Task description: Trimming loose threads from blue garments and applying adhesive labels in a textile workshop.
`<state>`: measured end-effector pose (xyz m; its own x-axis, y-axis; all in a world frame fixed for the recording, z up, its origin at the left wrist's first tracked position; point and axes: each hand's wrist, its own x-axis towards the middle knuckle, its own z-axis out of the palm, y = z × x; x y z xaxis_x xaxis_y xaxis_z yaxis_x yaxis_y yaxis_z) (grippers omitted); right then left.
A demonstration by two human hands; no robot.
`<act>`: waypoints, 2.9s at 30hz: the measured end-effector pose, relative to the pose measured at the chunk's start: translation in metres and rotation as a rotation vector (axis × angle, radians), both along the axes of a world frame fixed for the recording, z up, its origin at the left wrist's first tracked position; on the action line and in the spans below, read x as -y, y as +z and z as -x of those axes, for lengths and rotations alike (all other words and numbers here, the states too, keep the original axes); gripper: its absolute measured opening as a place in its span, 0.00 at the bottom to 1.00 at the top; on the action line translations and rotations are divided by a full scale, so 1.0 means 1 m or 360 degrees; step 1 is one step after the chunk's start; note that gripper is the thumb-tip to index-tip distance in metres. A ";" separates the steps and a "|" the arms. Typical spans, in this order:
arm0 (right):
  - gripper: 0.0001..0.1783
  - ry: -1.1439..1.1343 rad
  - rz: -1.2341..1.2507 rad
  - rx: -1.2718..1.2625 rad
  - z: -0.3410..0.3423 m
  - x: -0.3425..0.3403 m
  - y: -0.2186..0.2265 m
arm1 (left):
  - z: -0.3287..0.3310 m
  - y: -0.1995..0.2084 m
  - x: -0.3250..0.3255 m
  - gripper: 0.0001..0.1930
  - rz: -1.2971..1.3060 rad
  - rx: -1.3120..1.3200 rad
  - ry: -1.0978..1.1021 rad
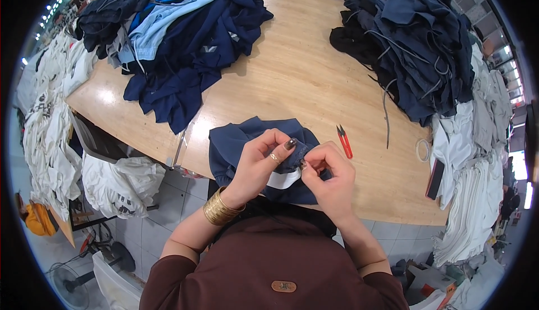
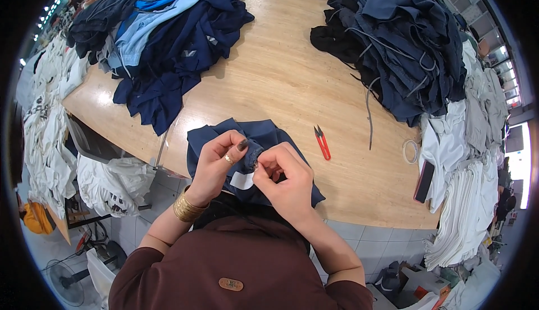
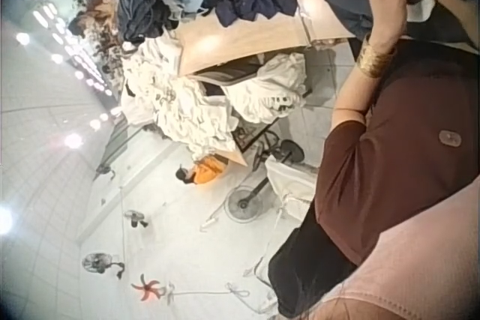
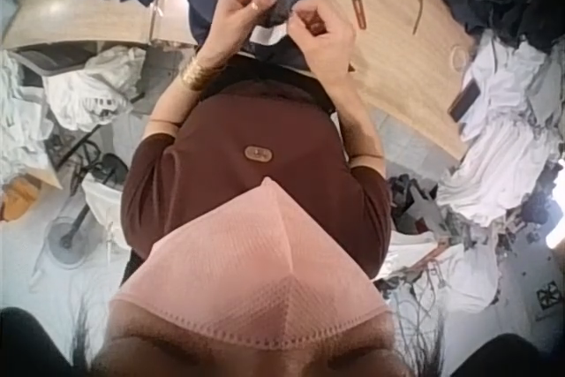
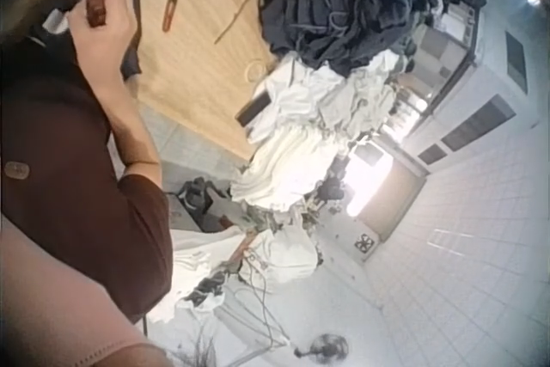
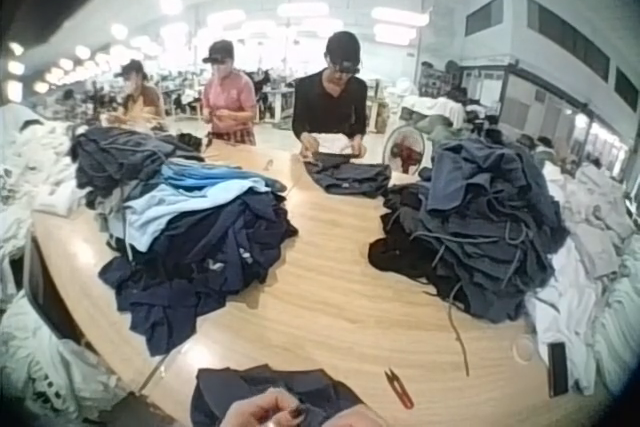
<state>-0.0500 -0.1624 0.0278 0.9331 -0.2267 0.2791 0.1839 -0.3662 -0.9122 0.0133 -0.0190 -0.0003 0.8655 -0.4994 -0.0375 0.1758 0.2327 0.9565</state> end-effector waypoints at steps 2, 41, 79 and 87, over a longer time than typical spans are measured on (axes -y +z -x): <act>0.05 0.0090 -0.0408 -0.0151 0.001 0.002 -0.004 | 0.002 0.001 0.001 0.07 0.0223 -0.0239 -0.0060; 0.19 -0.0171 0.0329 -0.0474 0.016 0.037 -0.041 | -0.009 -0.047 -0.006 0.14 -0.0177 -0.0051 0.0028; 0.02 -0.0053 -0.0487 -0.0309 -0.011 0.016 -0.049 | -0.003 -0.036 0.016 0.05 -0.0040 -0.0185 0.0085; 0.02 -0.0056 -0.0690 -0.0328 -0.003 0.028 -0.056 | -0.003 -0.031 0.026 0.06 0.0008 -0.0487 -0.0083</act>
<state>-0.0472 -0.1901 -0.0283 0.9489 -0.3134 -0.0382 -0.0226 0.0532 -0.9983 0.0160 -0.0452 -0.0315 0.7875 -0.5439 -0.2899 0.4672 0.2201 0.8563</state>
